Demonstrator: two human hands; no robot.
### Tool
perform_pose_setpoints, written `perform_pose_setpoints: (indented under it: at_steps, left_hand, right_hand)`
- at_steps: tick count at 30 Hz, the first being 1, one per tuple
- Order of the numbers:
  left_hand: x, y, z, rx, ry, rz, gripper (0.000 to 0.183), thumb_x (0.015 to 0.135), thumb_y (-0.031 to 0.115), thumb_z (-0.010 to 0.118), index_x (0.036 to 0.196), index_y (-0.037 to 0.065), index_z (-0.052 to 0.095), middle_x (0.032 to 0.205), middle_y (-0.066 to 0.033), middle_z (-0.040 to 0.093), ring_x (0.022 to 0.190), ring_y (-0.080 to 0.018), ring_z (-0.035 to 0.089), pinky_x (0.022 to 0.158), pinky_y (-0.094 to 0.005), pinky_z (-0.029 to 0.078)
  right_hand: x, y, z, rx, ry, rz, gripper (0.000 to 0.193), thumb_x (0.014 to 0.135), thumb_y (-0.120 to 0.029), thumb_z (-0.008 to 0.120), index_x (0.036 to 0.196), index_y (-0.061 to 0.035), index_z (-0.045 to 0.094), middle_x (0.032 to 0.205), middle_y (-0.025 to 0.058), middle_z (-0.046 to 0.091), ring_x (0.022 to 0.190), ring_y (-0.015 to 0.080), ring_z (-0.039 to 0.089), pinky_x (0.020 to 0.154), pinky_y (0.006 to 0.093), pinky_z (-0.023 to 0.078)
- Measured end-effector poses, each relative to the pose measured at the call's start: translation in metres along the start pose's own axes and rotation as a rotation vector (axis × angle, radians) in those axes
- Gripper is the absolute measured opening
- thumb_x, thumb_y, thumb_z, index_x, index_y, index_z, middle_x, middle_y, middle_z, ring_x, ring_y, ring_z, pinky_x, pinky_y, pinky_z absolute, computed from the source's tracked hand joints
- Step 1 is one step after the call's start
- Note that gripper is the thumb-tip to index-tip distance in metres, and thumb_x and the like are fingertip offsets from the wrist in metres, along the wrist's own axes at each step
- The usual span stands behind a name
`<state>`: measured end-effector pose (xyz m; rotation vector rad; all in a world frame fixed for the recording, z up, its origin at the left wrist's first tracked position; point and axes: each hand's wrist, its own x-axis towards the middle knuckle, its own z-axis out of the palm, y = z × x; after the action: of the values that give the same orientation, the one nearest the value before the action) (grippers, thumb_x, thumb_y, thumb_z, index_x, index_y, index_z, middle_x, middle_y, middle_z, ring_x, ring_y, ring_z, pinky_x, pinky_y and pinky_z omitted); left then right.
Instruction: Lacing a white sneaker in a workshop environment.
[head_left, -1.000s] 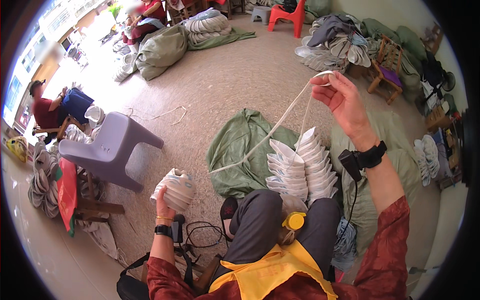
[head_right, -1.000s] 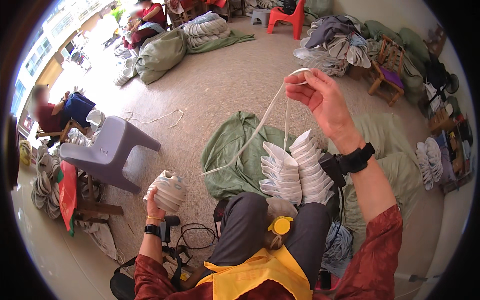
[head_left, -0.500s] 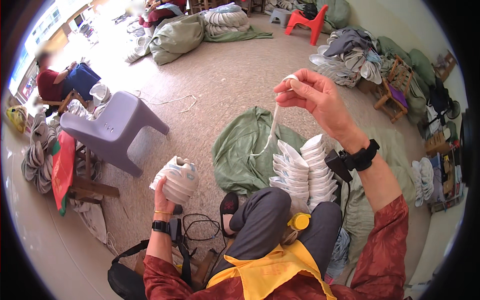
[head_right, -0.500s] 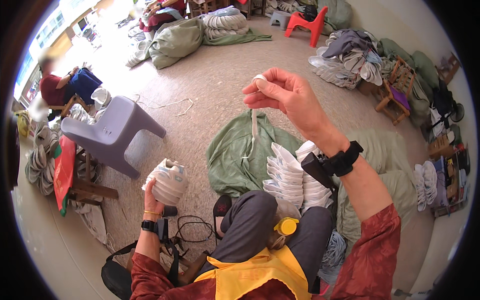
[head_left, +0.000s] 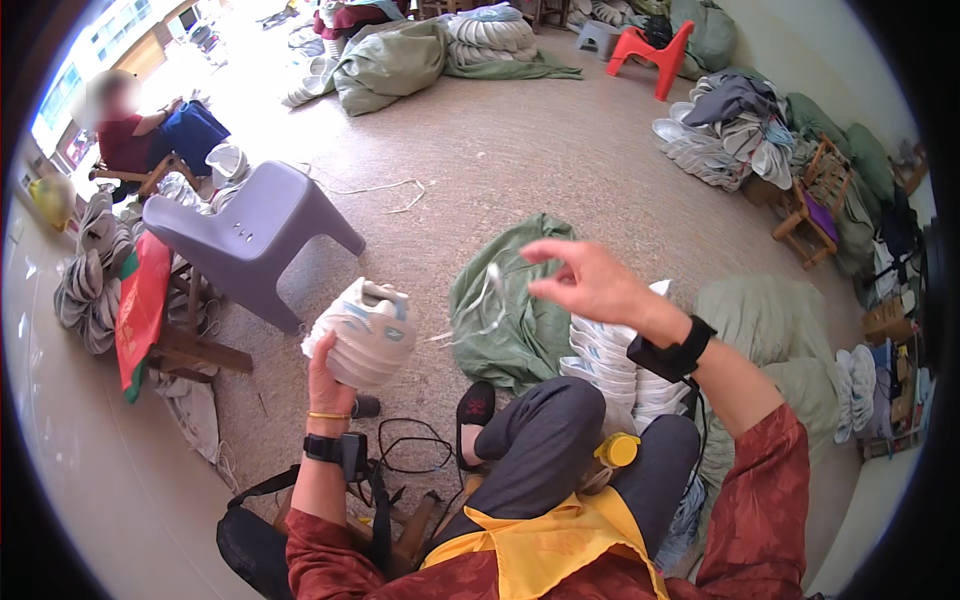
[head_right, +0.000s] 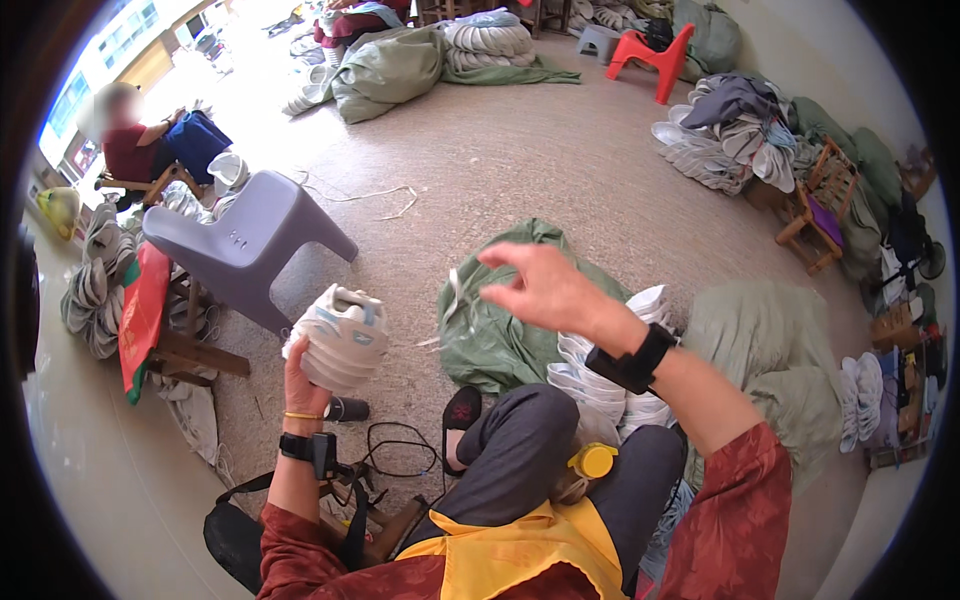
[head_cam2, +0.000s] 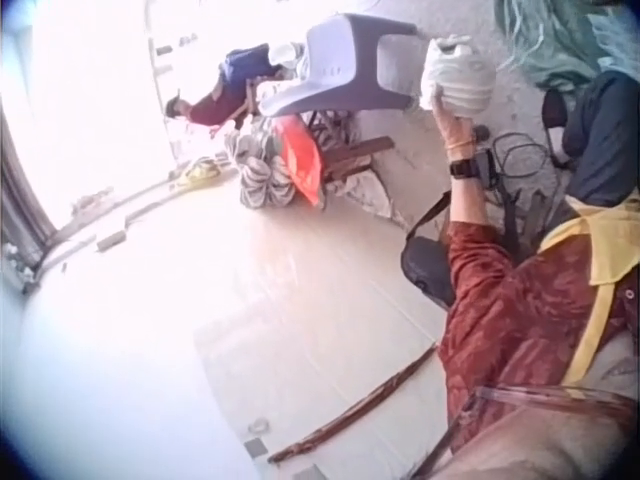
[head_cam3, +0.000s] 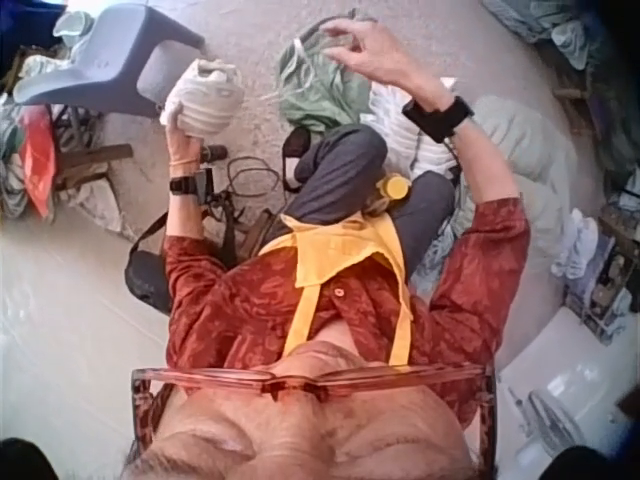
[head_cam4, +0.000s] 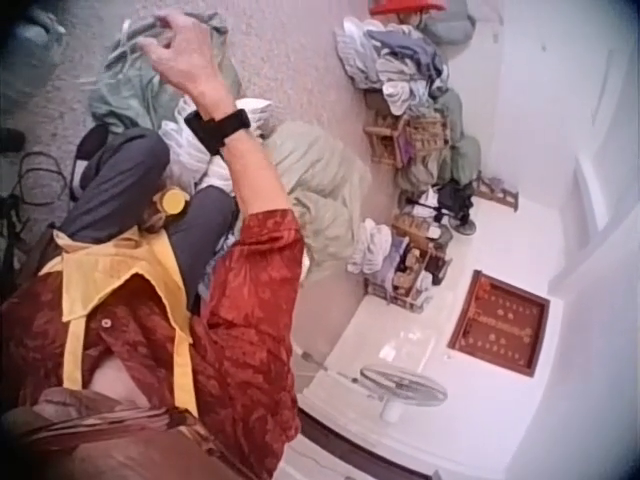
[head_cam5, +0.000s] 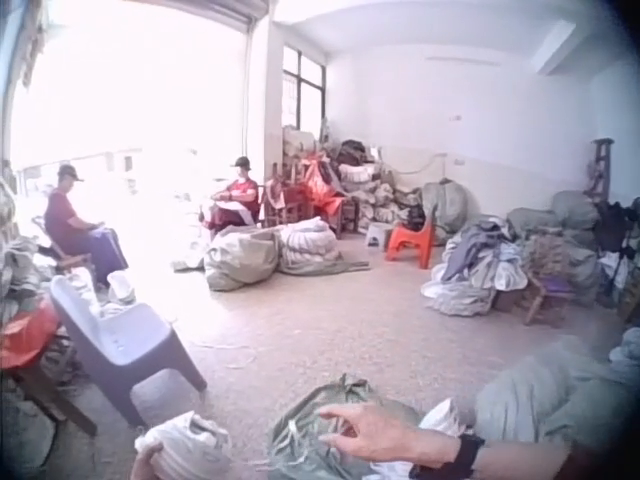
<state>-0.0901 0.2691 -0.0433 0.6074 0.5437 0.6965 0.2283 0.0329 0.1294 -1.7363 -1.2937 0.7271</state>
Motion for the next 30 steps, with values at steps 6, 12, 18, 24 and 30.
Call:
perform_pose_setpoints:
  at_steps: [6,12,18,24,30]
  left_hand:
    - [0.0,-0.029,0.065,-0.025,-0.088,-0.107,0.058,0.097,0.026,0.069,0.146,0.002,0.051,0.143,-0.0134,0.061,0.131,-0.0286,0.059,0.115,-0.0443,0.045]
    - [-0.007,-0.065,0.159,-0.038,-0.28,-0.199,0.057,0.098,0.028,0.066,0.146,0.001,0.051,0.142,-0.0143,0.061,0.13,-0.0287,0.06,0.114,-0.0444,0.047]
    - [-0.028,-0.095,0.222,-0.041,-0.393,-0.303,0.057,0.098,0.026,0.065,0.147,0.002,0.049,0.143,-0.014,0.061,0.13,-0.0285,0.06,0.114,-0.0446,0.047]
    - [-0.059,-0.129,0.273,-0.035,-0.548,-0.493,0.055,0.101,0.031,0.06,0.147,0.003,0.049,0.143,-0.0131,0.06,0.131,-0.0281,0.059,0.115,-0.0454,0.046]
    - [-0.096,-0.164,0.29,-0.006,-0.628,-0.641,0.056,0.102,0.034,0.06,0.149,0.005,0.048,0.146,-0.0118,0.058,0.134,-0.0275,0.057,0.117,-0.0463,0.044]
  right_hand:
    - [-0.028,0.011,0.017,-0.122,-0.01,-0.059,0.045,0.089,-0.016,0.079,0.127,0.0042,0.065,0.116,0.0206,0.074,0.098,0.0261,0.075,0.088,0.0357,0.059]
    - [-0.059,0.001,0.01,-0.176,0.122,-0.174,0.052,0.084,-0.017,0.084,0.126,0.0039,0.062,0.117,0.0204,0.068,0.105,0.0314,0.071,0.095,0.0384,0.056]
    - [-0.113,-0.012,-0.025,-0.299,0.198,-0.158,0.059,0.079,-0.021,0.088,0.126,0.0039,0.06,0.115,0.0223,0.068,0.103,0.035,0.07,0.089,0.0384,0.055]
    - [-0.168,-0.013,-0.046,-0.098,0.236,0.011,0.061,0.076,-0.021,0.089,0.124,0.003,0.061,0.105,0.017,0.072,0.094,0.0245,0.072,0.084,0.0355,0.055]
    - [-0.234,-0.019,-0.055,-0.101,0.275,0.192,0.07,0.074,-0.014,0.09,0.134,0.0025,0.059,0.113,0.0101,0.071,0.103,0.014,0.066,0.091,0.0314,0.053]
